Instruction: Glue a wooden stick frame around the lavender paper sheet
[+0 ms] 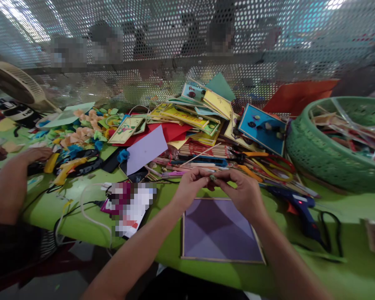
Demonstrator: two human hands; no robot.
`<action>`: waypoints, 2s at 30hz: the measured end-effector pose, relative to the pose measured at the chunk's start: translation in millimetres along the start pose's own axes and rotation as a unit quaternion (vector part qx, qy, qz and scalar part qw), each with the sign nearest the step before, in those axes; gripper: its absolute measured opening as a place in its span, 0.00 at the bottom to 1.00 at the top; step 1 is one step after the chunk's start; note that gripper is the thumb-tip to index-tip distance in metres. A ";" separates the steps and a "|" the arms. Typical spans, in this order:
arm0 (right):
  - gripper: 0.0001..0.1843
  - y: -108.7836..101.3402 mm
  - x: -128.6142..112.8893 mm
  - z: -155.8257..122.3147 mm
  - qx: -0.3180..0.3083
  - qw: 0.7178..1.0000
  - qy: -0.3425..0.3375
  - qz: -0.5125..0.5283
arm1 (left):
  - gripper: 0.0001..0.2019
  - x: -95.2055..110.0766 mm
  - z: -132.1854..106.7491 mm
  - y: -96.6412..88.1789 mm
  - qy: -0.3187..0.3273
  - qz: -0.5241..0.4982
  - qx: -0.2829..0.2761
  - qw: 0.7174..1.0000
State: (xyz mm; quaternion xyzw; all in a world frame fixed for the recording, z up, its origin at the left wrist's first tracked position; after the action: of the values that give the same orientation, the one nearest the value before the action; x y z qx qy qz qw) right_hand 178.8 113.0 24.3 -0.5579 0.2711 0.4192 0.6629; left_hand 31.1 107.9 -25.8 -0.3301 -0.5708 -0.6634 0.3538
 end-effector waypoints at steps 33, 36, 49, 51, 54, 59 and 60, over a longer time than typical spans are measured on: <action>0.17 2.4 21.3 3.9 -0.025 0.994 0.081 0.072 | 0.21 -3.5 1.9 1.6 0.009 0.020 -0.059 0.998; 0.16 1.8 20.2 4.2 -0.020 0.994 0.076 0.073 | 0.22 -4.2 2.2 1.8 0.000 0.017 -0.060 0.998; 0.16 0.8 14.9 3.9 -0.008 0.997 0.070 0.039 | 0.18 -4.5 1.4 -0.4 0.023 0.061 -0.057 0.996; 0.16 1.5 16.6 4.0 -0.012 0.995 0.079 0.052 | 0.17 -4.3 1.5 0.0 0.034 0.067 -0.064 0.995; 0.16 1.9 17.9 4.5 -0.013 0.993 0.087 0.075 | 0.17 -3.6 1.9 0.8 0.041 0.070 -0.071 0.994; 0.18 2.0 17.1 5.1 -0.013 0.994 0.079 0.073 | 0.17 0.0 2.5 2.5 0.038 0.069 -0.078 0.994; 0.18 2.1 16.7 5.0 -0.016 0.994 0.077 0.071 | 0.18 0.6 2.5 2.5 0.037 0.068 -0.077 0.994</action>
State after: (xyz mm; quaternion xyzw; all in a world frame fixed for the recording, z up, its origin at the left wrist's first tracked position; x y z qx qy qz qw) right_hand 184.8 122.1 10.6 -0.5781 0.3540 0.4255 0.5996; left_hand 33.0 110.1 -23.6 -0.3696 -0.4803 -0.6917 0.3928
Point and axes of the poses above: each hand's wrist, its own z-axis towards the middle knuckle, its own y-axis out of the palm, x = y × z, the point moved 7 cm from there along z, towards the middle knuckle, and after that the axes turned 12 degrees about y, right-handed, at the moved point
